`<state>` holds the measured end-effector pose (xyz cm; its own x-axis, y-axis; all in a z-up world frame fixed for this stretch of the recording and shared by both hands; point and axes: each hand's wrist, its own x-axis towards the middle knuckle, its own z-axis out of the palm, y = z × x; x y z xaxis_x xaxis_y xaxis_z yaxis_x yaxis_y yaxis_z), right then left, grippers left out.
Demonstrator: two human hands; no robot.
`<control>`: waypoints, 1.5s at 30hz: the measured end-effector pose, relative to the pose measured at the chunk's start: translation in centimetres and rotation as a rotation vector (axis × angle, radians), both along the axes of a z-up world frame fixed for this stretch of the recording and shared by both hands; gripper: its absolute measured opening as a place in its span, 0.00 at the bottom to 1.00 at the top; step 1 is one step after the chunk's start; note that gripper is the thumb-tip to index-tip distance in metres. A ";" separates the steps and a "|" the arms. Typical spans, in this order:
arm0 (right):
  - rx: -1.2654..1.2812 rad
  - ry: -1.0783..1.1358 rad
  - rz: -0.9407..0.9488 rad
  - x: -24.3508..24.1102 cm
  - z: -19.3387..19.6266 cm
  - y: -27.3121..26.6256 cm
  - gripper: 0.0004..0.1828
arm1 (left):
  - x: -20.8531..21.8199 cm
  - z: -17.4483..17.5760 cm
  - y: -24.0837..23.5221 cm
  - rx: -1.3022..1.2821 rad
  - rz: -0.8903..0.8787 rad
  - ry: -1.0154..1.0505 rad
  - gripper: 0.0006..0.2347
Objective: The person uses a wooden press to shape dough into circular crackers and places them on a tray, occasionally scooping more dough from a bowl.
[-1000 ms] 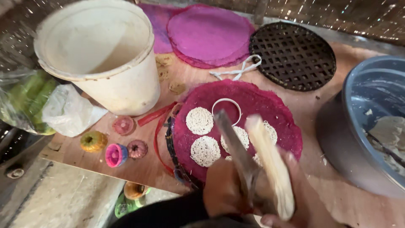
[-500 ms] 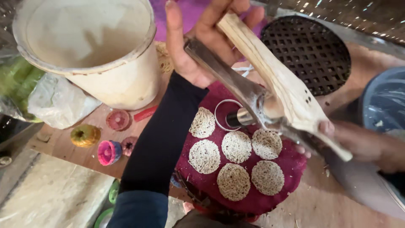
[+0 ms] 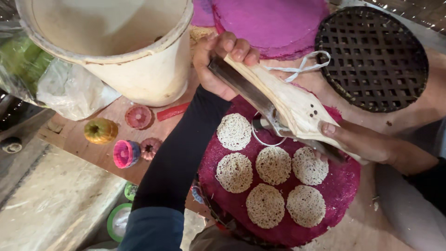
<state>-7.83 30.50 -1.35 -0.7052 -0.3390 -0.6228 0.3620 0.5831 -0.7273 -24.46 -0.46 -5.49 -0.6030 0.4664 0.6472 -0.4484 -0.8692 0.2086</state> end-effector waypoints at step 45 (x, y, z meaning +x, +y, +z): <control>0.773 0.220 -0.094 1.0 3.1 -3.4 0.51 | 0.1 -2.3 1.6 0.027 0.215 -0.388 0.13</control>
<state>-6.80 27.09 1.76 -0.8431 0.1974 -0.5002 0.3297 0.9246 -0.1908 -24.37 1.10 -7.79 -0.8851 0.2903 0.3637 -0.2978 -0.9539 0.0367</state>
